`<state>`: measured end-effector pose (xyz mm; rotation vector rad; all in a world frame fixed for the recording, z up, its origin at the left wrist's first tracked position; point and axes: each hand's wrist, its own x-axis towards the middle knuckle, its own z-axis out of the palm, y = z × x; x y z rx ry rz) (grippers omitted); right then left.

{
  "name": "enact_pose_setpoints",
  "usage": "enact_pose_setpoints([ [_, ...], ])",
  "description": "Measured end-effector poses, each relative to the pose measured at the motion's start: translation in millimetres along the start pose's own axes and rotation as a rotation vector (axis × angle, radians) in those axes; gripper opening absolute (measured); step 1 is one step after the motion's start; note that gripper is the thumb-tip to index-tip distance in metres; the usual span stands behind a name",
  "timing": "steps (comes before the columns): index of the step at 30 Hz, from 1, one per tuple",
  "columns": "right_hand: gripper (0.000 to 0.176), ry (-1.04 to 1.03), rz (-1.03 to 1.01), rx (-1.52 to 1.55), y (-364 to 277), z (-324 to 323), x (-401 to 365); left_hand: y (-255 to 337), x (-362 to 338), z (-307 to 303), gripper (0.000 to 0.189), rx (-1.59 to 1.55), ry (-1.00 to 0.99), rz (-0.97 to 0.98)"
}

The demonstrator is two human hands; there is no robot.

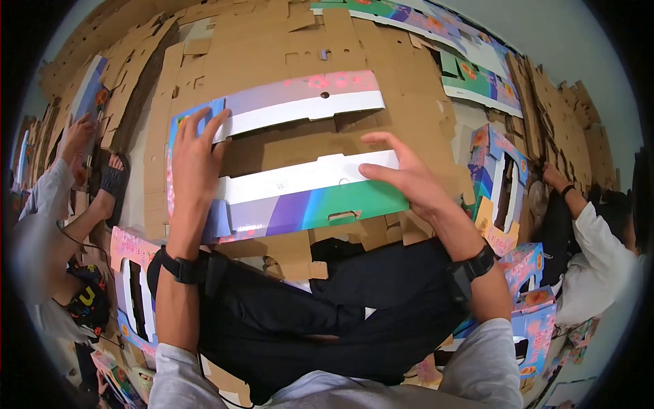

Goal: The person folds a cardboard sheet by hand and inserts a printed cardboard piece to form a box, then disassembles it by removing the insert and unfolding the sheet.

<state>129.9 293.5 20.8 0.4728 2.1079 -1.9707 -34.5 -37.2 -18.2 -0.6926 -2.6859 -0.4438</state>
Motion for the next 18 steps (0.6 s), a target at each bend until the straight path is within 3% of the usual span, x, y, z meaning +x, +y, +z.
enact_pose_setpoints([
  [5,0.058,0.121,-0.023,-0.151,15.8,-6.4,11.8,-5.9,1.9,1.7,0.057,0.036,0.047,-0.027],
  [8,0.052,0.085,-0.012,0.041,17.3,-9.8,9.8,-14.5,3.9,0.8,0.056,0.044,0.072,-0.038],
  [13,0.045,-0.066,-0.058,-0.047,26.8,-9.0,10.1,-30.3,9.9,-11.2,0.053,0.05,0.132,-0.141],
  [18,0.049,-0.151,0.003,0.003,29.1,25.2,10.2,-5.4,9.6,-14.6,0.046,0.01,0.259,-0.166],
])
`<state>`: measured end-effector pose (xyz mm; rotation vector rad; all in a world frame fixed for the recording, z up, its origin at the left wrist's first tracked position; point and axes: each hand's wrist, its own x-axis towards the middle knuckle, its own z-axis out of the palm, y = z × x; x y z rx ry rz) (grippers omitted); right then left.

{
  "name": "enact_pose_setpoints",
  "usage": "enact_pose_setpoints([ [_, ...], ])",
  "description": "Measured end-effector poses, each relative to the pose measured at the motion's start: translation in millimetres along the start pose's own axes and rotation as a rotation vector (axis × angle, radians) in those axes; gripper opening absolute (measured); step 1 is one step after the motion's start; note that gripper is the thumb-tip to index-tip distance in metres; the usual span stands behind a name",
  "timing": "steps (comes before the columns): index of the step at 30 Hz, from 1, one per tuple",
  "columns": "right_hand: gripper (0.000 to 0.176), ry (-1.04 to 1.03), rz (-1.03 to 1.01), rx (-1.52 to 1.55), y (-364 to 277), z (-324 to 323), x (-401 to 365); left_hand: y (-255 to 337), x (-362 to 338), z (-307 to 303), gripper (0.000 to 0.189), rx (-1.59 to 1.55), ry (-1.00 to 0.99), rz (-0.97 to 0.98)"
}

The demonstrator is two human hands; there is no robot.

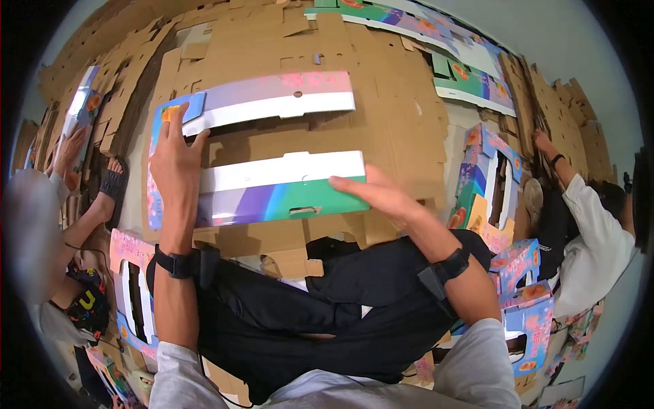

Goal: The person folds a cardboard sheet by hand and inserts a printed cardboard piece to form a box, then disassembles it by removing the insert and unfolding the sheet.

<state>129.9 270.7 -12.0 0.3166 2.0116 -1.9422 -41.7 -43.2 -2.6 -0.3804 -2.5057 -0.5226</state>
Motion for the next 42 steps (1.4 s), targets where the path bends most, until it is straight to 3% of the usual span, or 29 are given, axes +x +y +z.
enact_pose_setpoints([
  [4,0.048,-0.101,-0.167,0.173,11.7,24.6,6.0,28.9,1.0,-9.7,0.033,-0.119,-0.021,-0.072],
  [7,0.044,-0.03,-0.244,0.111,11.4,24.2,11.0,35.0,-15.4,-4.9,0.029,-0.335,0.033,0.056],
  [9,0.042,0.066,-0.284,0.065,9.1,17.6,18.6,43.7,-21.7,-3.9,0.007,-0.39,0.079,0.128],
  [10,0.042,0.11,-0.317,0.05,5.8,15.6,22.4,43.7,-23.7,-6.9,0.012,-0.378,0.043,0.149],
  [11,0.041,0.152,-0.351,0.035,2.0,13.8,25.8,43.5,-22.9,-7.1,0.037,-0.348,0.026,0.184],
  [14,0.044,0.209,-0.416,0.047,-19.1,10.1,31.3,38.3,-22.4,-3.5,0.05,-0.369,-0.093,-0.064],
  [15,0.045,0.219,-0.442,0.088,-26.8,11.6,33.2,34.1,-17.9,-3.7,0.057,-0.3,-0.307,-0.2],
  [18,0.05,0.214,-0.353,0.277,-52.4,26.8,34.1,28.0,-25.5,14.3,0.066,-0.918,-0.637,-0.489],
  [19,0.052,0.197,-0.345,0.279,-51.1,36.2,39.3,25.8,-27.1,18.2,0.078,-1.058,-0.836,-0.445],
  [21,0.055,0.156,-0.38,0.213,-35.1,58.6,50.7,30.0,-36.2,35.3,0.081,-1.217,-0.751,-0.534],
  [23,0.053,-0.016,-0.498,0.124,-20.8,84.2,36.1,22.3,-34.2,39.1,0.09,-1.348,-0.6,-0.555],
  [25,0.045,-0.262,-0.511,-0.017,-31.5,91.3,19.9,2.4,-13.5,26.7,0.097,-1.368,-0.442,-0.82],
  [27,0.037,-0.466,-0.365,-0.262,-42.9,67.2,12.3,-4.4,-5.8,7.9,0.098,-1.329,-0.328,-0.999],
  [29,0.03,-0.209,-0.251,-0.304,-35.6,37.6,18.2,5.9,-12.4,12.4,0.095,-1.027,-0.435,-0.868],
  [31,0.032,0.143,-0.311,-0.236,-24.7,-3.4,31.3,1.5,-18.1,27.1,0.103,-0.893,-0.529,-0.749],
  [32,0.036,0.268,-0.339,-0.355,2.0,-38.1,48.6,-3.9,-29.3,45.4,0.106,-0.75,-0.501,-0.787],
  [33,0.041,0.397,-0.366,-0.473,22.2,-66.3,62.4,6.7,-23.2,34.1,0.108,-0.824,-0.54,-0.831],
  [34,0.05,0.497,-0.25,-0.55,17.1,-75.5,61.3,18.1,-16.6,23.4,0.111,-0.901,-0.582,-0.87],
  [36,0.064,0.622,-0.217,-0.558,16.5,-95.5,66.7,10.8,-14.8,31.6,0.115,-0.973,-0.554,-0.789],
  [37,0.07,0.641,-0.303,-0.492,20.0,-104.0,76.4,9.9,-14.0,33.7,0.117,-1.009,-0.54,-0.751],
  [39,0.075,0.594,-0.272,-0.309,24.0,-113.7,82.9,9.9,-16.0,32.8,0.118,-1.004,-0.53,-0.764],
  [41,0.075,0.462,-0.034,-0.075,0.8,-104.3,71.1,7.6,-17.0,30.4,0.117,-1.013,-0.544,-0.763],
  [42,0.073,0.437,-0.056,-0.212,5.9,-102.6,70.5,5.0,-15.1,31.4,0.116,-1.031,-0.564,-0.748],
])
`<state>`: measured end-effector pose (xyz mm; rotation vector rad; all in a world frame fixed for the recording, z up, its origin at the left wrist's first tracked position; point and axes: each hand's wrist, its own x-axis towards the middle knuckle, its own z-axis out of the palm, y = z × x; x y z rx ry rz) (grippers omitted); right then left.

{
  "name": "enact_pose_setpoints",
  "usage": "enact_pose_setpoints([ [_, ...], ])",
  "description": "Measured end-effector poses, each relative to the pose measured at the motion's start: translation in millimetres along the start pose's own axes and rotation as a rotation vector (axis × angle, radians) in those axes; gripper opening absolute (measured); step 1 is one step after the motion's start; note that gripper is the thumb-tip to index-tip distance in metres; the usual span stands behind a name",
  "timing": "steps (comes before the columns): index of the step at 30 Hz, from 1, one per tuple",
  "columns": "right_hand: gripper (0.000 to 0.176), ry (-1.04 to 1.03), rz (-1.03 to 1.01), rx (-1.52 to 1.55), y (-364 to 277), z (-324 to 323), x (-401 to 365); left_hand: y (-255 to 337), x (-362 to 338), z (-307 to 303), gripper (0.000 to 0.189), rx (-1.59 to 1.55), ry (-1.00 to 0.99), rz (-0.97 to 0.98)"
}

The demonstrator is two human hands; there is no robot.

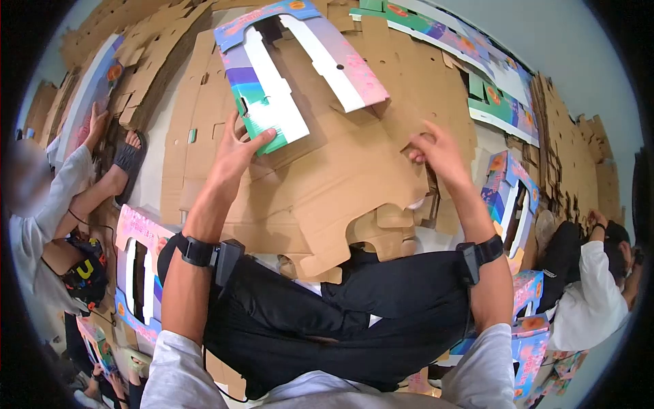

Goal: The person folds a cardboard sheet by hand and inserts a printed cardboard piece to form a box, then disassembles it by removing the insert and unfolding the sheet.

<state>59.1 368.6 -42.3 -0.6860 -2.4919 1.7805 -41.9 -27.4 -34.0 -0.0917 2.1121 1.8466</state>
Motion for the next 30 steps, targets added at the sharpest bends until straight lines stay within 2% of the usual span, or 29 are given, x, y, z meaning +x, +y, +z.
enact_pose_setpoints([
  [2,0.069,-0.042,-0.108,-0.262,10.9,5.9,-8.2,0.9,7.6,-1.7,0.112,0.004,-0.066,0.015],
  [3,0.054,0.035,-0.248,-0.412,9.0,13.2,-21.9,0.1,10.9,-1.7,0.111,0.013,-0.101,0.021],
  [6,0.038,-0.016,-0.246,-0.671,-26.4,29.6,-69.1,-2.6,18.4,2.1,0.106,0.073,-0.149,0.086],
  [10,0.029,-0.017,-0.227,-0.765,-18.6,52.5,-111.5,-11.4,21.9,10.4,0.094,0.137,-0.262,0.222],
  [12,0.026,0.036,-0.174,-0.801,-31.2,63.0,-127.9,-28.1,26.5,12.0,0.08,0.257,-0.147,0.249],
  [13,0.023,0.107,-0.234,-0.789,-24.1,65.7,-132.8,-28.7,24.7,12.3,0.075,0.316,-0.089,0.263],
  [16,0.022,0.247,-0.391,-0.775,4.7,71.9,-143.5,-15.6,14.9,1.0,0.063,0.814,0.029,0.207],
  [19,0.02,0.201,-0.17,-0.59,12.1,74.5,-157.8,-32.7,-1.9,-30.1,0.054,1.011,0.083,0.111],
  [20,0.019,0.177,-0.125,-0.551,12.1,71.7,-160.1,-43.3,-8.0,-35.0,0.052,1.014,0.056,0.135],
  [22,0.02,0.138,-0.035,-0.484,10.7,63.1,-162.8,-52.0,-15.9,-38.9,0.05,1.01,-0.006,0.189],
  [25,0.04,0.151,-0.017,-0.339,7.3,56.3,-158.8,-32.5,-12.6,-35.8,0.047,0.778,-0.136,0.018],
  [28,0.063,0.088,-0.207,-0.261,9.4,50.1,-163.8,-38.1,-42.6,-18.7,0.042,0.137,-0.285,-0.041],
  [29,0.074,0.011,-0.333,-0.224,13.0,45.2,-161.2,-52.5,-52.0,-13.6,0.039,0.101,-0.276,-0.026],
  [30,0.072,-0.034,-0.245,-0.139,14.5,43.1,-162.0,-75.4,-58.7,-7.7,0.036,0.07,-0.267,-0.013],
])
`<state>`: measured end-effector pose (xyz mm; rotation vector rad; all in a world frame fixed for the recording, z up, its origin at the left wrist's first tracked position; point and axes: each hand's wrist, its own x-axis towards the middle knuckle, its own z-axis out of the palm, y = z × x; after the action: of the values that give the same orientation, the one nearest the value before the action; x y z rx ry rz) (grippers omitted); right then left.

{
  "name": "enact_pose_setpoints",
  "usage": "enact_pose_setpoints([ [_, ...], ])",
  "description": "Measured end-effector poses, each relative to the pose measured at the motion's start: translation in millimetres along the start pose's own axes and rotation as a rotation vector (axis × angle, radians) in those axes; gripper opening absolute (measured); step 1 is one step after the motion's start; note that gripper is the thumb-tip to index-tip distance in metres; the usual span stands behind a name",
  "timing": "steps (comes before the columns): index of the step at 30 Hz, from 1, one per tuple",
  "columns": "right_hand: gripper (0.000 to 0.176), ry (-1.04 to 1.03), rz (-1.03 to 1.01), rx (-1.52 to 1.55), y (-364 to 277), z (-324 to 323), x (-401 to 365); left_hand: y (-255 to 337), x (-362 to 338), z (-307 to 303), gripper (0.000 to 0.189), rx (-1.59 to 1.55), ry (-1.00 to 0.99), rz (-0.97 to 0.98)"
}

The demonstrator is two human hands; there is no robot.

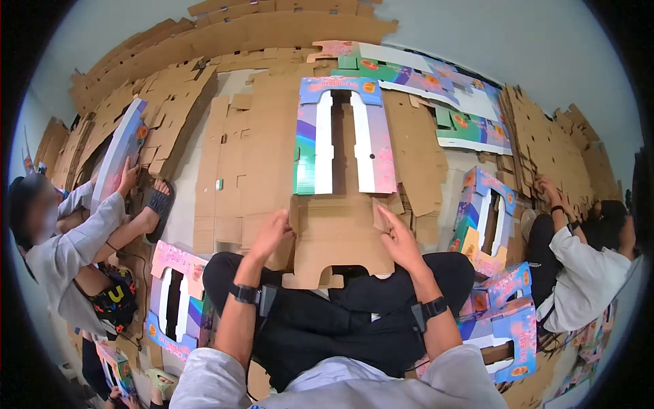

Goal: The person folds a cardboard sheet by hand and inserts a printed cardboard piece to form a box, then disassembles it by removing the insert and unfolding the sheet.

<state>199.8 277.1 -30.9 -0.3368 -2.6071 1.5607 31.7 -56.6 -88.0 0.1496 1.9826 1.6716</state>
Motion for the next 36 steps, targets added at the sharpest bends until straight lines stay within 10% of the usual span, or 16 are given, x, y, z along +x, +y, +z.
enact_pose_setpoints([
  [8,0.06,0.033,0.103,0.711,7.8,-13.2,5.7,63.6,-40.8,13.4,0.043,-0.405,-0.073,-0.239],
  [17,0.067,-0.065,0.065,0.599,-84.9,-58.0,-54.9,69.8,-130.6,23.5,0.08,-0.26,0.001,0.236],
  [27,0.055,0.483,0.066,0.11,-68.4,-4.0,-125.3,104.9,-204.6,76.1,0.084,0.271,0.163,0.678],
  [36,0.036,0.349,-0.102,-0.125,-70.6,-29.7,-142.1,126.3,-191.0,58.5,0.045,0.794,0.29,0.564],
])
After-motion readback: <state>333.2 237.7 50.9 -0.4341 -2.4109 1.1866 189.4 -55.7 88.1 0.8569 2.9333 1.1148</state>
